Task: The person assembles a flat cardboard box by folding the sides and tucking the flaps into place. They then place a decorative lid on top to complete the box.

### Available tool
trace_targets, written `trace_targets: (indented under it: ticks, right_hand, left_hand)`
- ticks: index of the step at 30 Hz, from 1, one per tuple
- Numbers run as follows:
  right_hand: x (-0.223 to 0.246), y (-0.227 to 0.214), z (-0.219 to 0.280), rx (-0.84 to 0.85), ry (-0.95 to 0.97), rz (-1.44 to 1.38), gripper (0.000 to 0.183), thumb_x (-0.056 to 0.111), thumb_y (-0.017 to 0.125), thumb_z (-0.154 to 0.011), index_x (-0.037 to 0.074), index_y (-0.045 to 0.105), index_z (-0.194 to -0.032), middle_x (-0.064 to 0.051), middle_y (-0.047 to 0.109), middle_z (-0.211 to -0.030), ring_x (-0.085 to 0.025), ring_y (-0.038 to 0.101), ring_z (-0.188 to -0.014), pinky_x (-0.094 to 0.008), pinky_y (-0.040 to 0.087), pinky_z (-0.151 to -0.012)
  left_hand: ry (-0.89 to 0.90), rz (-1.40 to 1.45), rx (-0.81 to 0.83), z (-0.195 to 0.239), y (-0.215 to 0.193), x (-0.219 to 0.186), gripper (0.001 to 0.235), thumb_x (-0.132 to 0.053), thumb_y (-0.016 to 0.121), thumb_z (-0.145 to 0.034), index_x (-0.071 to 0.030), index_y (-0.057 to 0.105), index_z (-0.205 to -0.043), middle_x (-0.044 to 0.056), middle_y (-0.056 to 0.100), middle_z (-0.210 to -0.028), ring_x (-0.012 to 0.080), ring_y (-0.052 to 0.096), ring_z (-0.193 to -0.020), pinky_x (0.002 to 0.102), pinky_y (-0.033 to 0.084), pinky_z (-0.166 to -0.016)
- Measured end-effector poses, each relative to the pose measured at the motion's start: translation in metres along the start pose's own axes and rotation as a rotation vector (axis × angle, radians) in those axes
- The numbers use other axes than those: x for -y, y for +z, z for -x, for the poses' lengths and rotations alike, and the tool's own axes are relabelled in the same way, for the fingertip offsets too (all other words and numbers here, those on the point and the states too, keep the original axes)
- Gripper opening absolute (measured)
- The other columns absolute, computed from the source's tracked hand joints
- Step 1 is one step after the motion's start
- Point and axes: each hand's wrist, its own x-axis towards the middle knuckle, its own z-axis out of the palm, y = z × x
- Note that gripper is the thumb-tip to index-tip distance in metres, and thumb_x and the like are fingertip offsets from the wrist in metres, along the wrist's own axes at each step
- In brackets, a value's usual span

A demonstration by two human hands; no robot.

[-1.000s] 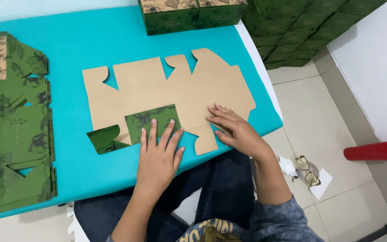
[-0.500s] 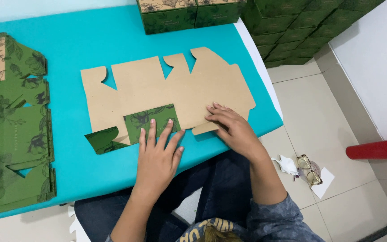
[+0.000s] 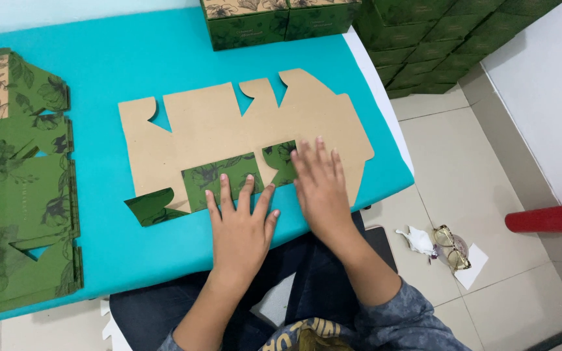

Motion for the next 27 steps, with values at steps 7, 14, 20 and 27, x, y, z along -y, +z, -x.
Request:
trace_targets:
  ticks: [7, 14, 20, 27]
  right_hand:
    - [0.016, -0.009, 0.024, 0.169, -0.169, -0.069, 0.050, 0.015, 0.045, -0.094, 0.006, 0.038, -0.143, -0.012, 0.039, -0.148, -0.025, 0.033, -0.138, -0.054, 0.012, -0.113]
    - [-0.005, -0.019, 0.027, 0.274, -0.091, -0.035, 0.047, 0.018, 0.038, -0.098, 0.010, 0.037, -0.144, -0.006, 0.036, -0.150, -0.020, 0.030, -0.140, -0.056, 0.002, -0.114]
    - [0.001, -0.012, 0.029, 0.221, -0.080, 0.018, 0.045, 0.017, 0.039, -0.097, 0.008, 0.041, -0.141, -0.009, 0.039, -0.149, -0.022, 0.033, -0.139, -0.057, 0.002, -0.114]
    - [-0.027, -0.036, 0.012, 0.370, -0.073, -0.293, 0.041, 0.006, 0.044, -0.091, 0.006, 0.052, -0.131, -0.012, 0.053, -0.137, -0.027, 0.042, -0.133, -0.055, 0.008, -0.114]
  left_hand:
    - [-0.002, -0.023, -0.002, 0.001, 0.001, 0.000, 0.041, -0.046, 0.037, -0.097, -0.027, 0.051, -0.130, 0.010, 0.047, -0.135, 0.0490, 0.028, -0.135, 0.070, 0.020, -0.104]
    - [-0.004, 0.032, -0.009, 0.001, -0.004, -0.003, 0.048, -0.051, 0.040, -0.095, -0.021, 0.051, -0.132, 0.014, 0.047, -0.134, 0.0500, 0.025, -0.136, 0.070, 0.016, -0.106]
    - [0.029, 0.085, -0.088, -0.007, 0.007, -0.019, 0.050, -0.047, 0.046, -0.093, -0.010, 0.054, -0.126, 0.018, 0.048, -0.132, 0.0498, 0.028, -0.135, 0.065, 0.015, -0.110]
    - [0.179, 0.297, -0.129, -0.024, 0.022, -0.022, 0.051, -0.047, 0.049, -0.093, -0.002, 0.053, -0.117, 0.017, 0.051, -0.126, 0.0342, 0.045, -0.128, 0.050, 0.027, -0.112]
